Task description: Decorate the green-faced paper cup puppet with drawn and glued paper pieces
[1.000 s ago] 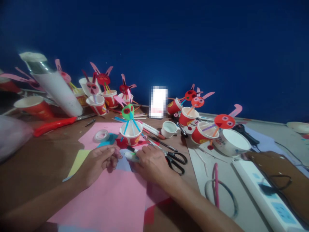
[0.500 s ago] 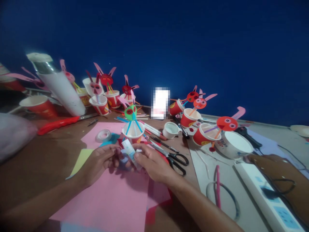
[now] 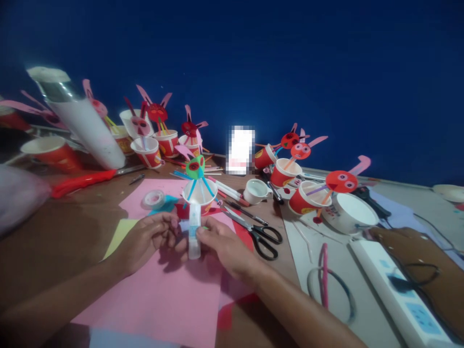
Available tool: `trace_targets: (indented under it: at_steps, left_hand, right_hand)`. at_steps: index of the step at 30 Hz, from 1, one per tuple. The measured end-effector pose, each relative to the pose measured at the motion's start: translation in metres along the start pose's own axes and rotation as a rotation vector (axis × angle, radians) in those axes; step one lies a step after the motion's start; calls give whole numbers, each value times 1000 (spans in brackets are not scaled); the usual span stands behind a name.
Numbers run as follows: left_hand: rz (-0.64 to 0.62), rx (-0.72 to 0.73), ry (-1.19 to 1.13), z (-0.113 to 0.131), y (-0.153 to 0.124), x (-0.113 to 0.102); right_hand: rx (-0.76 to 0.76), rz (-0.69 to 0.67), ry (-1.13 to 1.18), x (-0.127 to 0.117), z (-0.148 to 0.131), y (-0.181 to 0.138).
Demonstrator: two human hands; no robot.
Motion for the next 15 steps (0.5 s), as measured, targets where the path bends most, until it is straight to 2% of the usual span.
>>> trace_targets:
  at_steps: [5, 15]
  left_hand:
    - [7, -28, -9, -2, -1, -1]
    - [-30, -85, -86, -4, -5, 4]
  right_hand:
    - [5, -61, -60, 8, -3, -3]
    - [-2, 35, -144, 0, 3, 0]
Point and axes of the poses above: each hand's wrist, its own y-axis towards the middle knuckle, its own x-axis out of the palm, z = x × y, the point moved 6 cm from there along y, towards the middle knuckle, and after that the axes turned 12 degrees about -y, right-handed, at the moved point
